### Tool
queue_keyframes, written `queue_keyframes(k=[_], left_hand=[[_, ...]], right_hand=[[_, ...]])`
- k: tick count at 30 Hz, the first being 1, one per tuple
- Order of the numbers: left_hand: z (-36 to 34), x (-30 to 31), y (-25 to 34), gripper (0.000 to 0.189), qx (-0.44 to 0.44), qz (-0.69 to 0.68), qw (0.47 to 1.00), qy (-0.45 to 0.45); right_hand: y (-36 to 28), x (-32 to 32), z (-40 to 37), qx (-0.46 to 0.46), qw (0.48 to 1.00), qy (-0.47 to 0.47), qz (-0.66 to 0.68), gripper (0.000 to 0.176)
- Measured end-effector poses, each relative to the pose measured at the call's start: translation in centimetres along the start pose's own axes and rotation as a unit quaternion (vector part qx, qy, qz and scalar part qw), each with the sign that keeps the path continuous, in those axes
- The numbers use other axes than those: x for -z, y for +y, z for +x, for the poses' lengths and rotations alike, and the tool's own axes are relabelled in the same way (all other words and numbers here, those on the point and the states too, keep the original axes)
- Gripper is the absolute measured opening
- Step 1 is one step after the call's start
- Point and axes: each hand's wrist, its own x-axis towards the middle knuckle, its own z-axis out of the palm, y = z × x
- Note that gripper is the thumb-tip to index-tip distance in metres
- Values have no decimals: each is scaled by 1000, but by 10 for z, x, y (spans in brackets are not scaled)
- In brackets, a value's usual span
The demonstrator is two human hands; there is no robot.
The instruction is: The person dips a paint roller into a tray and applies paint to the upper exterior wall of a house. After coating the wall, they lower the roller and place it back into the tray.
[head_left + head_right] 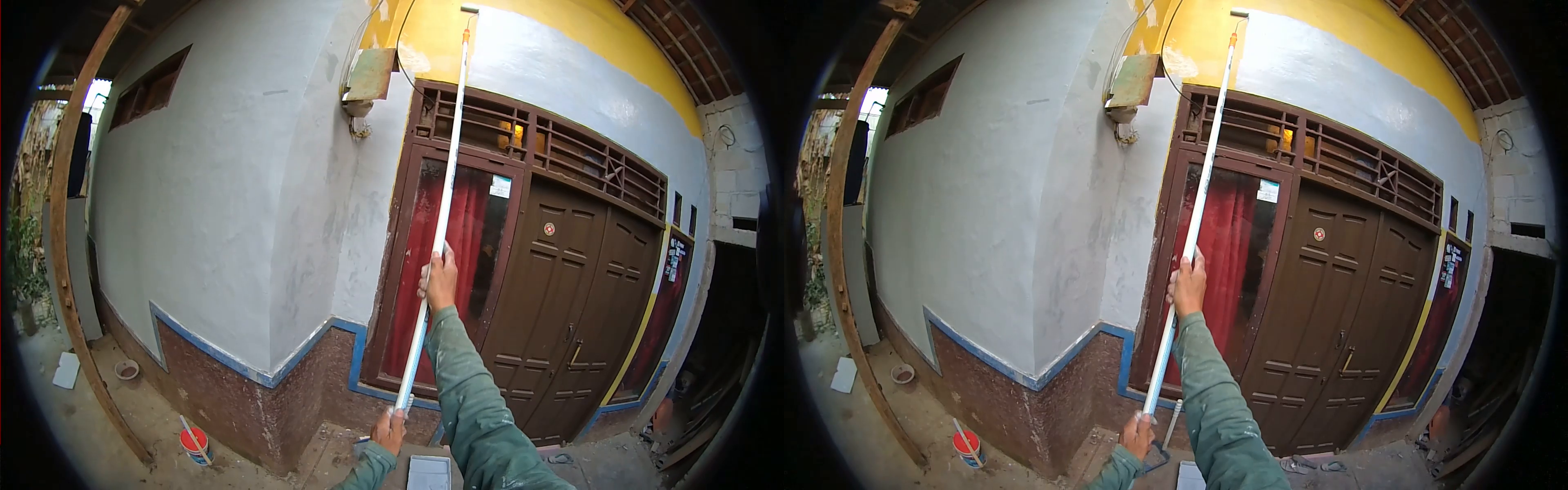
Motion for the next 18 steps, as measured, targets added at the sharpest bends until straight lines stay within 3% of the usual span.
queue_keyframes(k=[6,14,18], left_hand=[[-8,4,8,42,1,-19,1000,-14],[13,-4,120,36,25,-56,995,-82],[9,-3,123,37,11,-41,996,-84]], right_hand=[[-6,0,-7,0,1000,0,3,43],[-71,-21,48,28,999,-9,18,41],[-74,-21,48,44,999,-6,-4,41]])
